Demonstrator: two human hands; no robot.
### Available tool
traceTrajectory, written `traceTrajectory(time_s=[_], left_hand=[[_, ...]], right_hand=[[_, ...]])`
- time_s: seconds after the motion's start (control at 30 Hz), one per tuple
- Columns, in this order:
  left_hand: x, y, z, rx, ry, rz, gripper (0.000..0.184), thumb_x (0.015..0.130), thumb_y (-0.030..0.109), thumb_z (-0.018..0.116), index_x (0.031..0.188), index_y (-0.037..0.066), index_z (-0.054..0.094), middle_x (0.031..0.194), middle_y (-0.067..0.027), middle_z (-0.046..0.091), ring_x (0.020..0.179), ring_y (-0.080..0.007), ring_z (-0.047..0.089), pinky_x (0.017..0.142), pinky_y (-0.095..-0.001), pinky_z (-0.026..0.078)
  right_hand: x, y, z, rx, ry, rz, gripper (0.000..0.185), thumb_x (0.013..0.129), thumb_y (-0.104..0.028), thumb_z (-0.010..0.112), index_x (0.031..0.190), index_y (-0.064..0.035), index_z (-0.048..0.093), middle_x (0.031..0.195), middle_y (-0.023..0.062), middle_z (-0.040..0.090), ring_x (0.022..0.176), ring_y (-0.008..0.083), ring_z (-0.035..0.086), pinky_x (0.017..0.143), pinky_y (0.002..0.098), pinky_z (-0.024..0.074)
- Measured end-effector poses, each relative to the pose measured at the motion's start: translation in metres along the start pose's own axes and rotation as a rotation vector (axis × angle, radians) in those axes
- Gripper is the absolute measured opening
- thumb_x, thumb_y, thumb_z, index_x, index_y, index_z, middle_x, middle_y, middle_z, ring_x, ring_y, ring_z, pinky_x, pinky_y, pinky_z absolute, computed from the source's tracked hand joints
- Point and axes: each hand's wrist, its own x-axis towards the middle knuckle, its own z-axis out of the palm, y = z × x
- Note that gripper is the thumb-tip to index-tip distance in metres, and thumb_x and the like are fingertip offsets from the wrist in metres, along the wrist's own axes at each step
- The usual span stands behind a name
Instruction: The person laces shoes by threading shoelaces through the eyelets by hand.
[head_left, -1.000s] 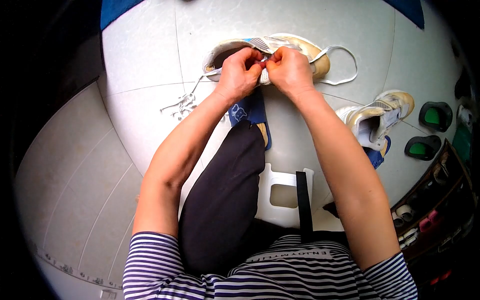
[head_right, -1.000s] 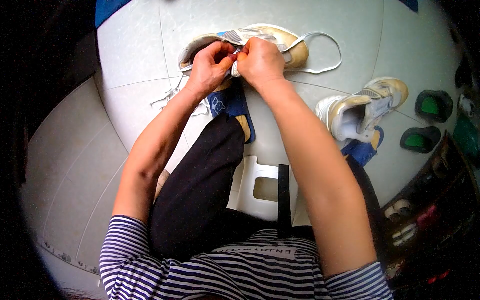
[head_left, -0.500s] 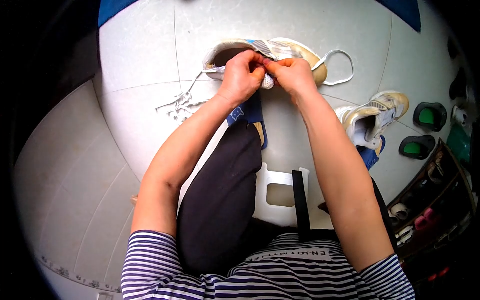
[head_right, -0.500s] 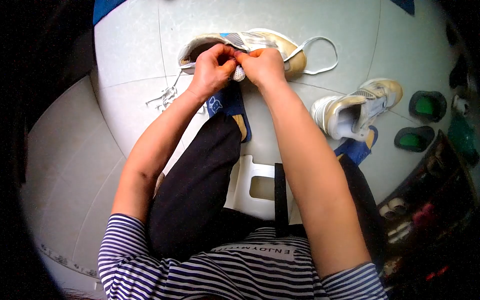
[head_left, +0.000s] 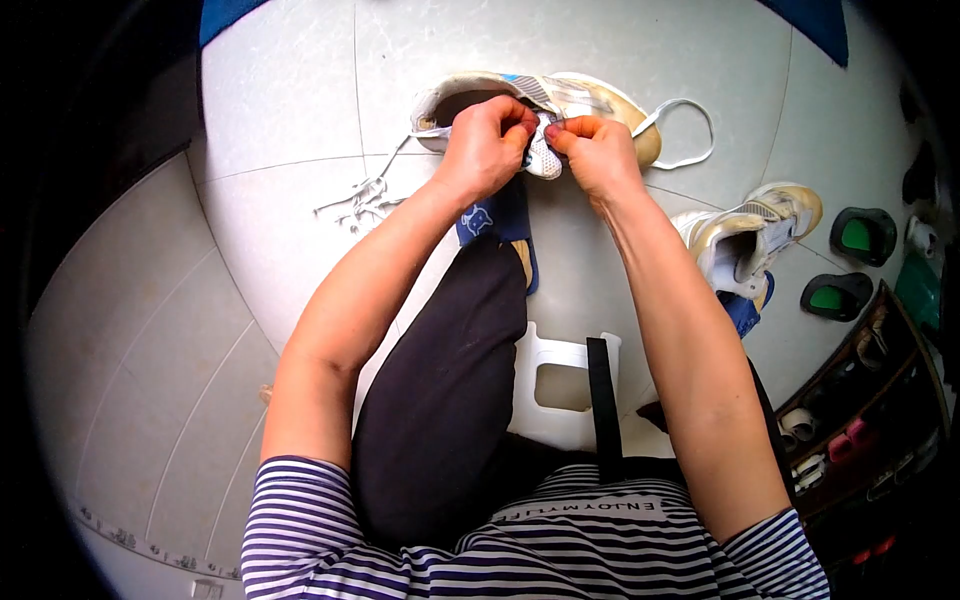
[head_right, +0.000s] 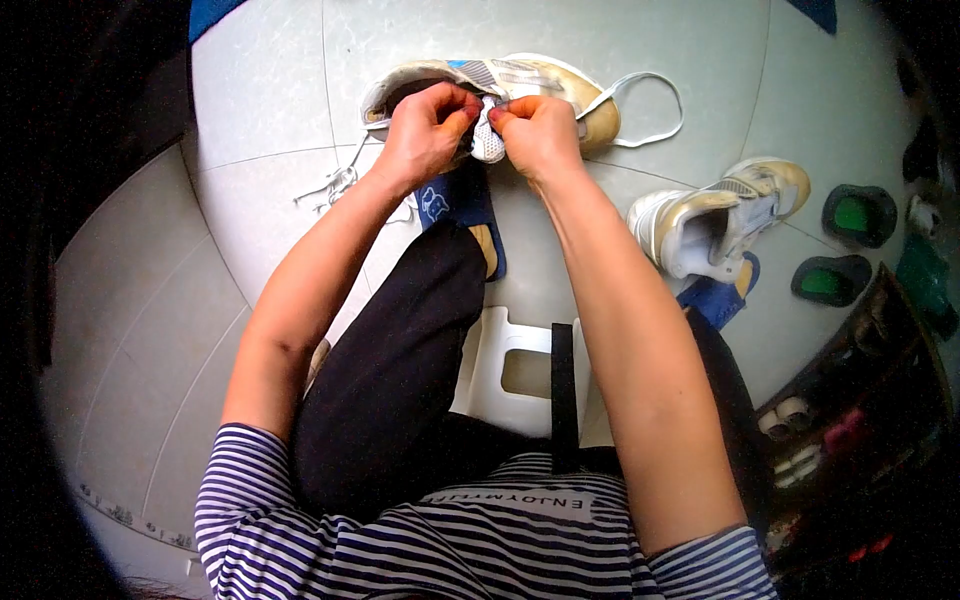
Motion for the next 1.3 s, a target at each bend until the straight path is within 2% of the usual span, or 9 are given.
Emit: traceTrajectory(time_s=[0.07, 0.13, 0.23, 0.33, 0.4, 0.6, 0.77, 1.17, 1.3], left_hand=[[0.001, 0.004, 0.000, 0.084, 0.005, 0.049, 0.012, 0.082, 0.003, 0.059, 0.092, -0.004, 0.062, 0.084, -0.0117, 0.067, 0.076, -0.0155, 0.063, 0.072, -0.0282, 0.050], [0.000, 0.010, -0.001, 0.138, 0.056, 0.148, 0.007, 0.077, 0.004, 0.061, 0.082, -0.001, 0.063, 0.079, -0.0194, 0.064, 0.074, -0.0322, 0.064, 0.068, -0.0357, 0.050], [0.001, 0.011, -0.003, 0.233, 0.054, 0.274, 0.006, 0.076, 0.004, 0.061, 0.080, 0.000, 0.061, 0.077, -0.0204, 0.062, 0.073, -0.0366, 0.061, 0.067, -0.0402, 0.049], [0.004, 0.011, -0.003, 0.355, 0.036, 0.381, 0.005, 0.074, 0.003, 0.060, 0.077, 0.000, 0.058, 0.075, -0.0209, 0.060, 0.073, -0.0391, 0.059, 0.065, -0.0443, 0.047], [0.007, 0.013, -0.004, 0.397, 0.006, 0.412, 0.006, 0.073, 0.002, 0.060, 0.076, -0.001, 0.056, 0.074, -0.0212, 0.059, 0.073, -0.0395, 0.059, 0.064, -0.0453, 0.047], [0.016, 0.020, -0.009, 0.621, -0.142, 0.484, 0.010, 0.069, 0.001, 0.059, 0.077, -0.002, 0.053, 0.073, -0.0228, 0.058, 0.073, -0.0408, 0.058, 0.064, -0.0467, 0.046], [0.020, 0.022, -0.009, 0.692, -0.271, 0.443, 0.013, 0.071, 0.001, 0.057, 0.082, -0.004, 0.051, 0.075, -0.0238, 0.057, 0.075, -0.0428, 0.056, 0.065, -0.0459, 0.046], [0.010, 0.007, -0.007, 0.496, -0.147, 0.393, 0.021, 0.075, 0.008, 0.058, 0.084, -0.005, 0.046, 0.078, -0.0276, 0.055, 0.077, -0.0451, 0.054, 0.067, -0.0494, 0.044], [0.005, 0.002, -0.005, 0.359, -0.071, 0.341, 0.013, 0.079, 0.004, 0.052, 0.090, -0.003, 0.047, 0.079, -0.0230, 0.054, 0.076, -0.0394, 0.054, 0.068, -0.0422, 0.044]], right_hand=[[0.000, 0.005, 0.000, 0.019, -0.004, -0.031, 0.012, 0.080, -0.006, 0.068, 0.086, 0.0044, 0.065, 0.078, 0.0058, 0.064, 0.068, 0.0100, 0.056, 0.061, 0.0224, 0.0438], [0.000, 0.008, 0.001, 0.039, -0.007, -0.063, 0.013, 0.081, -0.006, 0.067, 0.087, 0.0046, 0.065, 0.078, 0.0056, 0.064, 0.069, 0.0098, 0.056, 0.061, 0.0224, 0.0442], [0.006, 0.019, 0.002, -0.044, -0.009, -0.124, 0.013, 0.082, -0.007, 0.067, 0.088, 0.0049, 0.065, 0.078, 0.0055, 0.064, 0.069, 0.0097, 0.056, 0.062, 0.0224, 0.0448], [0.008, 0.026, 0.005, -0.083, 0.073, -0.224, 0.013, 0.076, -0.012, 0.068, 0.082, -0.0013, 0.069, 0.070, 0.0138, 0.066, 0.063, 0.0189, 0.061, 0.062, 0.0311, 0.0475], [0.006, 0.023, 0.006, -0.189, 0.082, -0.248, 0.013, 0.076, -0.014, 0.064, 0.082, -0.0031, 0.068, 0.074, 0.0178, 0.066, 0.069, 0.0270, 0.064, 0.067, 0.0350, 0.0488], [-0.007, 0.008, 0.006, -0.477, 0.137, -0.321, 0.017, 0.078, -0.016, 0.058, 0.086, -0.0029, 0.066, 0.083, 0.0199, 0.065, 0.081, 0.0360, 0.063, 0.075, 0.0418, 0.0488], [-0.011, 0.006, 0.007, -0.545, 0.150, -0.373, 0.017, 0.078, -0.016, 0.058, 0.088, -0.0032, 0.065, 0.086, 0.0187, 0.065, 0.083, 0.0361, 0.062, 0.075, 0.0430, 0.0486], [-0.012, 0.005, 0.001, -0.481, 0.131, -0.440, 0.016, 0.078, -0.017, 0.060, 0.083, -0.0018, 0.064, 0.081, 0.0196, 0.064, 0.079, 0.0369, 0.062, 0.073, 0.0444, 0.0480], [-0.011, 0.005, 0.001, -0.472, 0.132, -0.423, 0.016, 0.078, -0.016, 0.059, 0.083, -0.0015, 0.064, 0.079, 0.0197, 0.064, 0.078, 0.0375, 0.062, 0.073, 0.0444, 0.0479]])
